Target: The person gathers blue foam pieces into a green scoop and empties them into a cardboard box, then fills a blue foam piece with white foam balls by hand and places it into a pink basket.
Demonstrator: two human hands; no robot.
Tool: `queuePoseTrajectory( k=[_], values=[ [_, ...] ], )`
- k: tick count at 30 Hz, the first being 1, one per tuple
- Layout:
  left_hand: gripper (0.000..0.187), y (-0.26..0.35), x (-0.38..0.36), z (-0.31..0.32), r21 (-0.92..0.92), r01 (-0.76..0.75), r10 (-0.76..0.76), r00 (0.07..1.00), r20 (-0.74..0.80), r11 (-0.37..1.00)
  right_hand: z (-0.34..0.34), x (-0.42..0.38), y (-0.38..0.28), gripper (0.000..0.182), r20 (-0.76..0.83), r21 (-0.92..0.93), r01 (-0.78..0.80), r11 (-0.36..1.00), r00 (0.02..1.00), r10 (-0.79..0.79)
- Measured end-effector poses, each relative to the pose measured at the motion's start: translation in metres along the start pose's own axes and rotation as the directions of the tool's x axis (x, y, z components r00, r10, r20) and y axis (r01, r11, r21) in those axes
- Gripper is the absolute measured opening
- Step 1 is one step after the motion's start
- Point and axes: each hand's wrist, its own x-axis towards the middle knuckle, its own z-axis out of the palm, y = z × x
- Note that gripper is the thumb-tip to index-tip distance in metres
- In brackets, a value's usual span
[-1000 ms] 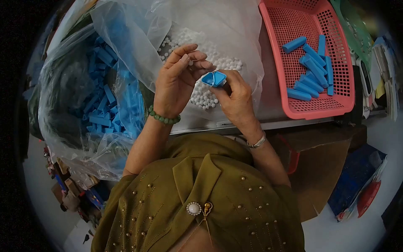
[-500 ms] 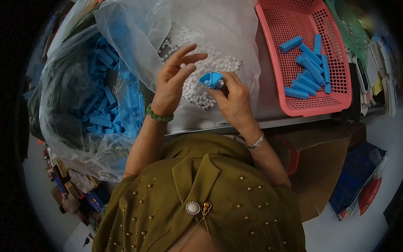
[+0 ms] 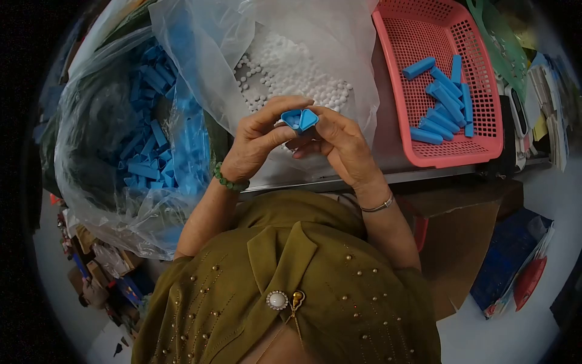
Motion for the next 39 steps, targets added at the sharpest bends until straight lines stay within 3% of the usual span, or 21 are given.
queuePoseTrajectory(
  k=[2, 6, 11, 12, 13, 15, 16, 18, 19, 21, 22, 23, 24, 25, 26, 27, 28, 31, 33, 38, 39],
  values=[
    [0.034, 0.001, -0.001, 0.002, -0.051, 0.062, -0.063, 0.998, -0.017, 0.997, 0.01, 0.001, -0.002, 0.037, -0.016, 0.004, 0.018, 1.0, 1.0, -0.018],
    [0.031, 0.001, -0.003, 0.006, 0.137, -0.065, 0.069, 0.997, -0.02, 0.988, 0.025, 0.002, -0.005, 0.029, -0.131, -0.062, 0.03, 0.998, 0.991, -0.038],
    [0.031, 0.007, -0.005, 0.015, 0.312, -0.131, 0.165, 0.983, -0.084, 0.941, 0.038, -0.001, -0.006, 0.025, -0.143, -0.14, 0.089, 0.986, 0.984, -0.109],
    [0.033, 0.005, -0.004, 0.014, 0.418, -0.192, 0.226, 0.974, -0.031, 0.888, 0.04, 0.0, -0.007, 0.024, -0.149, -0.14, 0.093, 0.986, 0.982, -0.114],
    [0.035, 0.006, -0.006, 0.01, 0.527, -0.245, 0.276, 0.961, 0.021, 0.814, 0.041, 0.0, -0.009, 0.024, -0.127, -0.131, 0.087, 0.988, 0.986, -0.104],
    [0.038, 0.011, -0.01, 0.01, 0.562, -0.293, 0.31, 0.948, 0.068, 0.774, 0.042, -0.002, -0.016, 0.025, -0.054, -0.167, 0.063, 0.984, 0.996, -0.073],
    [0.04, 0.015, -0.015, 0.008, 0.438, -0.308, 0.297, 0.95, 0.096, 0.845, 0.044, -0.005, -0.018, 0.025, -0.035, -0.276, 0.094, 0.957, 0.994, -0.108],
    [0.038, 0.038, -0.024, -0.004, 0.403, -0.44, 0.406, 0.897, 0.173, 0.802, 0.046, -0.018, -0.033, 0.03, 0.101, -0.36, 0.213, 0.908, 0.977, -0.189],
    [0.031, 0.055, -0.034, -0.012, 0.447, -0.379, 0.414, 0.91, 0.021, 0.811, 0.044, -0.027, -0.046, 0.034, 0.202, -0.335, 0.296, 0.895, 0.95, -0.238],
    [0.024, 0.07, -0.052, -0.07, 0.708, -0.185, 0.48, 0.843, -0.241, 0.681, 0.03, -0.048, -0.071, 0.041, 0.07, -0.312, 0.438, 0.843, 0.895, -0.44],
    [0.021, 0.074, -0.061, -0.094, 0.793, 0.041, 0.486, 0.77, -0.412, 0.607, 0.012, -0.058, -0.086, 0.041, 0.08, -0.304, 0.441, 0.844, 0.895, -0.439],
    [0.018, 0.076, -0.07, -0.117, 0.806, 0.274, 0.511, 0.655, -0.556, 0.525, -0.008, -0.066, -0.102, 0.04, -0.032, -0.559, 0.45, 0.696, 0.827, -0.561],
    [0.017, 0.074, -0.081, -0.141, 0.842, 0.457, 0.534, 0.654, -0.536, 0.286, -0.02, -0.07, -0.112, 0.04, -0.101, -0.775, 0.378, 0.506, 0.717, -0.69],
    [0.016, 0.07, -0.091, -0.162, 0.798, 0.602, 0.55, 0.658, -0.514, 0.025, -0.025, -0.067, -0.113, 0.04, -0.094, -0.776, 0.383, 0.501, 0.715, -0.693],
    [0.016, 0.062, -0.098, -0.177, 0.799, 0.6, 0.552, 0.656, -0.514, 0.031, -0.031, -0.062, -0.112, 0.037, -0.206, -0.855, 0.255, 0.451, 0.632, -0.747],
    [0.018, 0.058, -0.101, -0.185, 0.741, 0.654, 0.504, 0.696, -0.512, -0.151, -0.033, -0.058, -0.11, 0.034, -0.297, -0.906, 0.111, 0.409, 0.523, -0.799],
    [0.02, 0.054, -0.101, -0.192, 0.66, 0.675, 0.451, 0.727, -0.517, -0.331, -0.031, -0.056, -0.107, 0.034, -0.292, -0.909, 0.11, 0.403, 0.521, -0.802],
    [0.026, 0.045, -0.089, -0.191, 0.519, 0.732, 0.378, 0.676, -0.633, -0.441, -0.005, -0.051, -0.088, 0.027, -0.195, -0.948, 0.106, 0.301, 0.552, -0.81],
    [0.028, 0.039, -0.085, -0.194, 0.507, 0.739, 0.349, 0.664, -0.662, -0.444, 0.018, -0.045, -0.074, 0.025, -0.136, -0.898, 0.215, 0.383, 0.693, -0.708],
    [0.028, 0.042, -0.085, -0.189, 0.488, 0.737, 0.342, 0.66, -0.669, -0.467, 0.046, -0.033, -0.042, 0.02, 0.034, -0.861, 0.291, 0.417, 0.851, -0.524],
    [0.029, 0.048, -0.087, -0.184, 0.509, 0.772, 0.434, 0.635, -0.639, -0.381, 0.045, -0.032, -0.038, 0.02, 0.02, -0.866, 0.281, 0.414, 0.846, -0.532]
  ],
)
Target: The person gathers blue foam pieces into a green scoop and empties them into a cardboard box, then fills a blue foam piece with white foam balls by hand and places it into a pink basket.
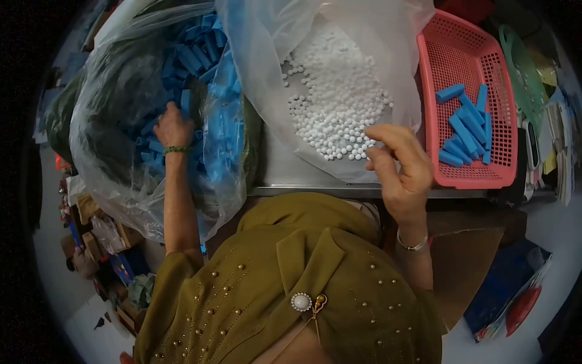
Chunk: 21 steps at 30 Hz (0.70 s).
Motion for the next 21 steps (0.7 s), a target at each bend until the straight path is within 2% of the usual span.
queuePoseTrajectory(
  k=[1, 2, 3, 4, 5, 6, 7, 9, 10, 11, 12, 13, 14, 16, 17, 18, 19, 20, 21],
  values=[
    [0.03, -0.002, -0.001, -0.008, -0.087, 0.042, -0.049, 0.995, -0.087, 0.995, 0.003, -0.001, 0.004, 0.02, 0.047, -0.013, -0.002, 1.0, 0.999, 0.003],
    [0.03, -0.004, -0.001, -0.015, -0.212, -0.087, 0.031, 0.966, -0.257, 0.973, 0.006, -0.004, 0.007, 0.021, 0.097, -0.024, -0.006, 1.0, 0.995, 0.009],
    [0.031, -0.005, -0.003, -0.025, -0.311, -0.226, 0.078, 0.903, -0.423, 0.923, 0.008, -0.005, 0.008, 0.02, 0.083, -0.011, -0.037, 0.999, 0.996, 0.037],
    [0.033, 0.003, -0.01, -0.049, -0.333, -0.32, 0.144, 0.876, -0.46, 0.887, 0.009, -0.005, 0.009, 0.02, 0.082, -0.019, -0.045, 0.999, 0.996, 0.046],
    [0.036, 0.017, -0.018, -0.076, -0.35, -0.409, 0.202, 0.842, -0.5, 0.843, 0.01, -0.005, 0.009, 0.022, 0.075, -0.063, 0.013, 0.998, 0.997, -0.009],
    [0.036, 0.028, -0.024, -0.097, -0.343, -0.562, 0.338, 0.777, -0.532, 0.753, 0.012, -0.004, 0.01, 0.024, 0.07, -0.106, 0.073, 0.992, 0.995, -0.066],
    [0.036, 0.04, -0.03, -0.109, -0.328, -0.698, 0.461, 0.685, -0.564, 0.637, 0.013, -0.001, 0.007, 0.024, 0.071, -0.11, 0.069, 0.992, 0.996, -0.062],
    [0.039, 0.073, -0.043, -0.111, -0.283, -0.884, 0.669, 0.467, -0.578, 0.373, 0.017, 0.006, -0.002, 0.03, 0.172, -0.249, 0.285, 0.926, 0.954, -0.247],
    [0.04, 0.09, -0.055, -0.115, -0.341, -0.899, 0.733, 0.426, -0.531, 0.276, 0.021, 0.007, 0.0, 0.03, 0.166, -0.251, 0.28, 0.926, 0.955, -0.244],
    [0.042, 0.106, -0.066, -0.118, -0.401, -0.899, 0.791, 0.373, -0.486, 0.177, 0.024, 0.008, 0.005, 0.033, 0.271, -0.273, 0.302, 0.913, 0.935, -0.228],
    [0.042, 0.119, -0.07, -0.114, -0.398, -0.902, 0.795, 0.362, -0.487, 0.167, 0.025, 0.007, 0.011, 0.036, 0.37, -0.294, 0.324, 0.899, 0.906, -0.206],
    [0.044, 0.133, -0.073, -0.105, -0.426, -0.903, 0.772, 0.305, -0.557, 0.05, 0.024, 0.003, 0.021, 0.034, 0.402, -0.326, 0.223, 0.919, 0.912, -0.078],
    [0.047, 0.145, -0.074, -0.096, -0.444, -0.893, 0.738, 0.253, -0.625, -0.07, 0.023, 0.001, 0.032, 0.034, 0.39, -0.332, 0.214, 0.919, 0.918, -0.073],
    [0.049, 0.168, -0.071, -0.076, -0.617, -0.786, 0.622, 0.467, -0.629, -0.035, 0.018, -0.001, 0.05, 0.03, 0.27, -0.3, 0.0, 0.954, 0.959, 0.085],
    [0.056, 0.177, -0.067, -0.066, -0.731, -0.682, 0.625, 0.585, -0.517, 0.033, 0.016, -0.002, 0.05, 0.03, 0.265, -0.302, -0.002, 0.953, 0.96, 0.086],
    [0.056, 0.188, -0.065, -0.054, -0.732, -0.681, 0.627, 0.584, -0.516, 0.032, 0.016, -0.005, 0.05, 0.027, 0.093, -0.239, -0.173, 0.955, 0.975, 0.2],
    [0.058, 0.201, -0.063, -0.043, -0.675, -0.734, 0.69, 0.528, -0.496, 0.077, 0.015, -0.005, 0.05, 0.025, -0.069, -0.147, -0.326, 0.934, 0.945, 0.319],
    [0.06, 0.212, -0.065, -0.034, -0.609, -0.785, 0.748, 0.471, -0.467, 0.114, 0.014, -0.012, 0.069, 0.021, -0.15, -0.017, -0.228, 0.974, 0.963, 0.223],
    [0.065, 0.221, -0.072, -0.03, -0.612, -0.782, 0.798, 0.441, -0.41, 0.117, 0.012, -0.011, 0.067, 0.021, -0.149, -0.017, -0.229, 0.973, 0.963, 0.224]
  ],
)
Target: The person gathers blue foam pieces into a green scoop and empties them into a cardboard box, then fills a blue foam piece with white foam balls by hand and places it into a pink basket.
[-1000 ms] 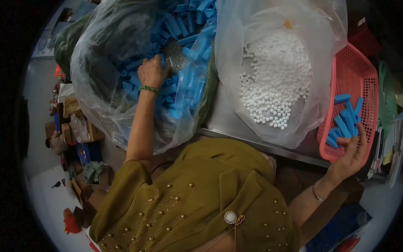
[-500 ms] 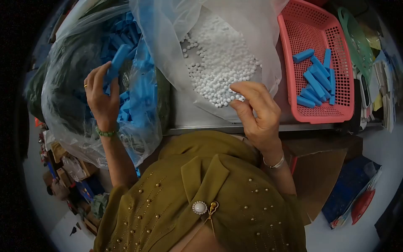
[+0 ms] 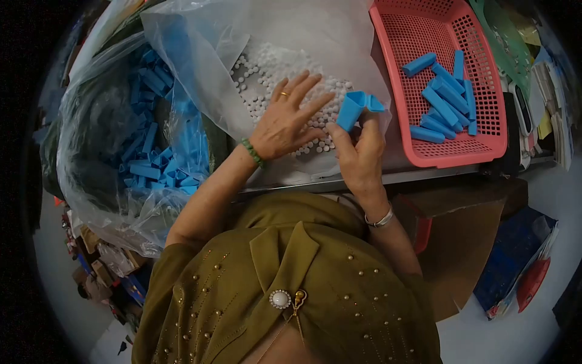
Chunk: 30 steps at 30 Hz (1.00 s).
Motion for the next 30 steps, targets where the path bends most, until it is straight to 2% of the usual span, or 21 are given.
queuePoseTrajectory(
  k=[2, 3, 5, 6, 7, 8, 10, 15, 17, 19, 20, 21, 22, 23, 24, 25, 26, 30],
  values=[
    [0.066, 0.004, 0.004, 0.02, 0.031, -0.032, 0.03, 0.998, 0.057, 0.999, -0.003, 0.0, -0.009, 0.019, -0.028, 0.171, -0.092, 0.981, 0.995, 0.099],
    [0.067, 0.005, 0.006, 0.024, 0.059, -0.067, 0.06, 0.992, 0.114, 0.996, -0.004, 0.0, -0.008, 0.019, -0.034, 0.172, -0.093, 0.981, 0.994, 0.1],
    [0.06, 0.004, 0.007, 0.027, 0.083, -0.104, 0.096, 0.991, 0.092, 0.991, -0.007, 0.0, -0.003, 0.02, 0.018, 0.144, -0.033, 0.989, 0.999, 0.03],
    [0.05, 0.003, 0.005, 0.023, 0.083, -0.115, 0.108, 0.99, 0.085, 0.99, -0.008, 0.0, 0.001, 0.02, 0.015, 0.144, -0.036, 0.989, 0.999, 0.034],
    [0.041, 0.002, 0.003, 0.021, 0.084, -0.126, 0.119, 0.99, 0.079, 0.989, -0.009, 0.0, 0.006, 0.02, -0.016, 0.075, 0.005, 0.997, 1.0, -0.004],
    [0.041, 0.0, 0.001, 0.021, 0.082, -0.126, 0.119, 0.989, 0.085, 0.989, -0.01, 0.0, 0.009, 0.02, -0.042, 0.006, 0.043, 0.999, 0.998, -0.043],
    [0.028, -0.003, -0.005, 0.023, 0.115, -0.158, 0.15, 0.986, 0.071, 0.981, -0.012, 0.002, 0.012, 0.02, -0.024, -0.021, 0.024, 0.999, 0.999, -0.025],
    [0.026, -0.004, -0.008, 0.024, 0.235, -0.065, 0.068, 0.998, -0.005, 0.97, -0.006, 0.007, 0.005, 0.018, 0.005, -0.054, -0.006, 0.999, 1.0, 0.006],
    [0.026, -0.007, -0.008, 0.025, 0.268, -0.032, 0.042, 0.999, -0.031, 0.963, -0.002, 0.007, 0.007, 0.018, -0.003, -0.1, 0.059, 0.993, 0.998, -0.06],
    [0.026, -0.013, -0.008, 0.024, 0.128, 0.026, 0.003, 0.975, -0.222, 0.992, -0.002, 0.008, 0.0, 0.02, 0.027, -0.15, 0.019, 0.988, 1.0, -0.015],
    [0.026, -0.015, -0.007, 0.023, 0.128, 0.024, 0.005, 0.975, -0.222, 0.992, -0.001, 0.008, -0.004, 0.021, 0.052, -0.2, -0.024, 0.979, 0.998, 0.035],
    [0.028, -0.016, -0.004, 0.02, -0.159, 0.238, -0.278, 0.908, -0.313, 0.958, 0.0, 0.008, -0.006, 0.021, 0.05, -0.2, -0.027, 0.979, 0.998, 0.037],
    [0.032, -0.018, -0.001, 0.017, -0.445, 0.395, -0.553, 0.772, -0.313, 0.804, 0.001, 0.009, -0.007, 0.022, 0.094, -0.234, -0.007, 0.972, 0.995, 0.029],
    [0.037, -0.024, 0.001, 0.014, -0.852, 0.438, -0.815, 0.579, 0.024, 0.286, 0.003, 0.009, -0.008, 0.023, 0.142, -0.267, 0.016, 0.964, 0.99, 0.023],
    [0.037, -0.026, 0.003, 0.005, -0.852, 0.439, -0.818, 0.575, 0.023, 0.284, 0.006, 0.009, -0.004, 0.023, 0.146, -0.267, 0.017, 0.964, 0.989, 0.023],
    [0.038, -0.026, 0.006, -0.008, -0.976, 0.19, -0.789, 0.581, 0.2, -0.107, 0.012, 0.009, 0.003, 0.021, 0.182, -0.26, 0.064, 0.964, 0.983, -0.016],
    [0.039, -0.025, 0.01, -0.019, -0.868, -0.075, -0.695, 0.634, 0.339, -0.491, 0.017, 0.011, 0.006, 0.02, 0.218, -0.25, 0.111, 0.962, 0.974, -0.056],
    [0.042, -0.01, 0.017, -0.035, -0.847, -0.196, -0.698, 0.67, 0.252, -0.494, 0.033, 0.019, -0.004, 0.016, 0.284, -0.311, 0.16, 0.937, 0.956, -0.069]
  ],
)
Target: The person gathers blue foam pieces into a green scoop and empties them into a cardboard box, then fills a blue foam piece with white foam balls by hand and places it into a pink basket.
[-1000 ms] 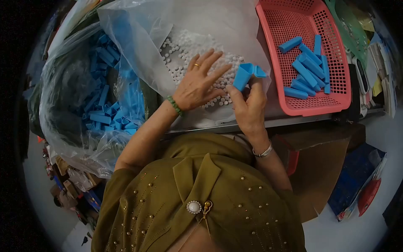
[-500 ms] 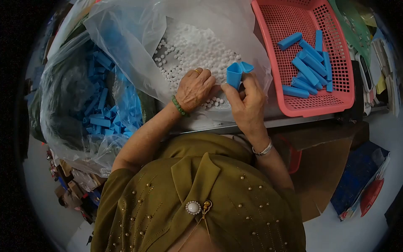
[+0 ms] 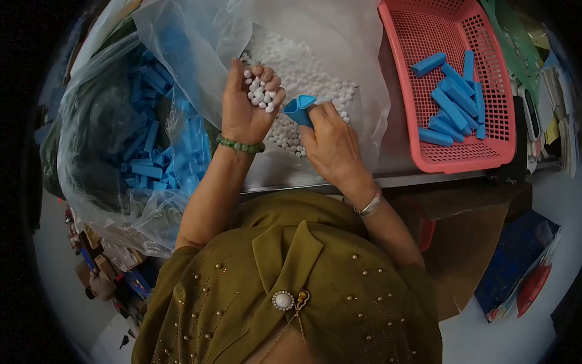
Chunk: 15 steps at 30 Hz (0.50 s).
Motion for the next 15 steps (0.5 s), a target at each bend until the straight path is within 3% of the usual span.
queuePoseTrajectory(
  k=[7, 9, 15],
  values=[
    [0.039, -0.0044, -0.0097, 0.0093, 0.097, -0.152, 0.148, 0.988, 0.052, 0.984, 0.003, 0.0065, -0.0038, 0.017, 0.027, -0.07, 0.038, 0.997, 0.999, -0.036],
    [0.034, -0.0035, -0.0099, 0.0085, 0.165, -0.229, 0.208, 0.969, 0.134, 0.959, 0.0041, 0.0069, -0.0023, 0.018, 0.032, -0.055, 0.021, 0.998, 0.999, -0.019],
    [0.027, -0.0022, -0.011, 0.0089, 0.19, -0.188, 0.163, 0.977, 0.139, 0.964, 0.0066, 0.0087, 0.0022, 0.023, -0.047, 0.035, 0.081, 0.996, 0.996, -0.08]
  ],
)
